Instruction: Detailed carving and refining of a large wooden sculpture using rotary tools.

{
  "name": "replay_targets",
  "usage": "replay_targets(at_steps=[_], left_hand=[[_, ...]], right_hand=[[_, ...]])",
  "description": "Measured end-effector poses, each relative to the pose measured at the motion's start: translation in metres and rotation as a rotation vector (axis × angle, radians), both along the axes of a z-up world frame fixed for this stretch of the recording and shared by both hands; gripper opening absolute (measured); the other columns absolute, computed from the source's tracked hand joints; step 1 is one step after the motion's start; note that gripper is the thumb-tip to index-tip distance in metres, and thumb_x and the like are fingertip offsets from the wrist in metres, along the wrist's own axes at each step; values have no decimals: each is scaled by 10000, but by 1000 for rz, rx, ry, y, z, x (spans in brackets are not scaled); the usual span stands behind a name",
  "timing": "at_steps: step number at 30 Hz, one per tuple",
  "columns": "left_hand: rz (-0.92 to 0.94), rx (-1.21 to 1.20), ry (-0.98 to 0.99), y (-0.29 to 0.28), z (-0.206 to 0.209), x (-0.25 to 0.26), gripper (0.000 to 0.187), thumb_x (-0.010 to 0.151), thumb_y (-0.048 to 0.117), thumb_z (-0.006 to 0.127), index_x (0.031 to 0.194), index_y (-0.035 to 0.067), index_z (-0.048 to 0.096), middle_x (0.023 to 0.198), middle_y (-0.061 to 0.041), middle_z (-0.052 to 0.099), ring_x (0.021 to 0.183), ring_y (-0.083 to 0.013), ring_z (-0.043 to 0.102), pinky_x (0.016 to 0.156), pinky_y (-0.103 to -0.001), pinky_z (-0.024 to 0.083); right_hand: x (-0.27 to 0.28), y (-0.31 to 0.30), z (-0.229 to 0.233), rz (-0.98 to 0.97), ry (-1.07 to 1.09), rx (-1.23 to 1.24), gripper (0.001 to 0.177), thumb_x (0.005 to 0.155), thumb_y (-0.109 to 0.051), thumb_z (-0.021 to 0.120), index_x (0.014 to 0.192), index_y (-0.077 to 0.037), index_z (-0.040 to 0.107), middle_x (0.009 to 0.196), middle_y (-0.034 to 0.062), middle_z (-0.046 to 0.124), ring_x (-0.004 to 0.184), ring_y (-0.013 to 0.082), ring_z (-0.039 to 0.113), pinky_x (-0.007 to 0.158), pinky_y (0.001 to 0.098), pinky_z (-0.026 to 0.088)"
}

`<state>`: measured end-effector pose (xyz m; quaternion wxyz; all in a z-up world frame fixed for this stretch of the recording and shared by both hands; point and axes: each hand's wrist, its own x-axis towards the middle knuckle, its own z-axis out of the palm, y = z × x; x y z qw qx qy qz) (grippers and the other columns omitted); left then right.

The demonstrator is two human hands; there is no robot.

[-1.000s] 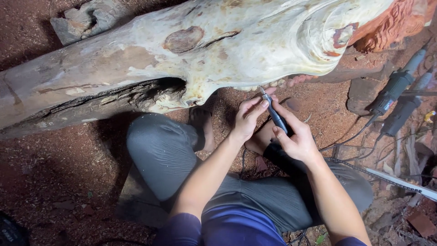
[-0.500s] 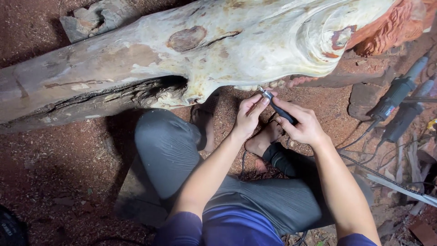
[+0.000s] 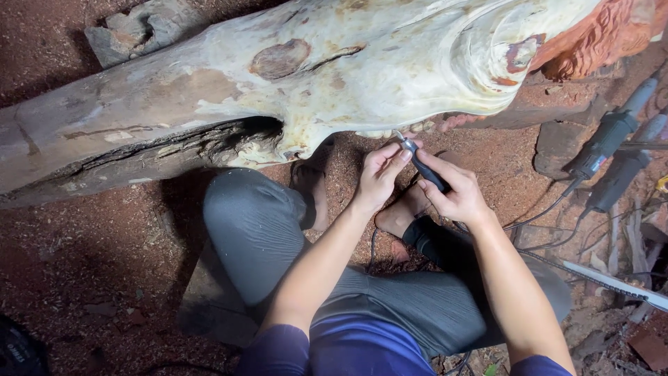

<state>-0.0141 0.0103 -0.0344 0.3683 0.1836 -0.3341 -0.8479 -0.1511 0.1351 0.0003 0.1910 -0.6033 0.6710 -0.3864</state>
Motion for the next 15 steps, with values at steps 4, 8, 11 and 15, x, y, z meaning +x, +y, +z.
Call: replay_targets(at_steps=[4, 8, 11, 15], left_hand=[[22, -128, -13, -8, 18, 4, 161, 1025, 122, 633, 1050, 13, 748, 887, -68, 674, 979, -109, 597, 835, -350, 583], [20, -123, 10, -16, 28, 11, 155, 1020, 119, 636, 1037, 18, 752, 838, -27, 646, 936, -90, 573, 825, -338, 570], [31, -147, -5, -15, 27, 8, 153, 1010, 113, 634, 979, 18, 749, 814, -27, 644, 934, -79, 552, 795, -319, 555], [39, -218, -32, -6, 9, 0, 191, 1035, 115, 616, 1129, -1, 735, 962, -114, 694, 1017, -159, 615, 871, -385, 558]], right_hand=[[4, 2, -6, -26, -5, -54, 481, 873, -19, 736, 1350, 20, 682, 1274, 251, 701, 1121, 435, 676, 828, 475, 561], [6, -2, -11, -21, 0, -77, 476, 873, -32, 742, 1343, 20, 691, 1258, 252, 706, 1109, 437, 677, 807, 473, 564], [6, -1, -14, -29, -6, -100, 459, 871, -31, 749, 1323, 29, 698, 1255, 261, 705, 1106, 442, 677, 799, 478, 566], [8, 0, -20, -40, 42, -135, 468, 897, -41, 736, 1352, 43, 673, 1262, 263, 698, 1096, 451, 676, 777, 478, 565]])
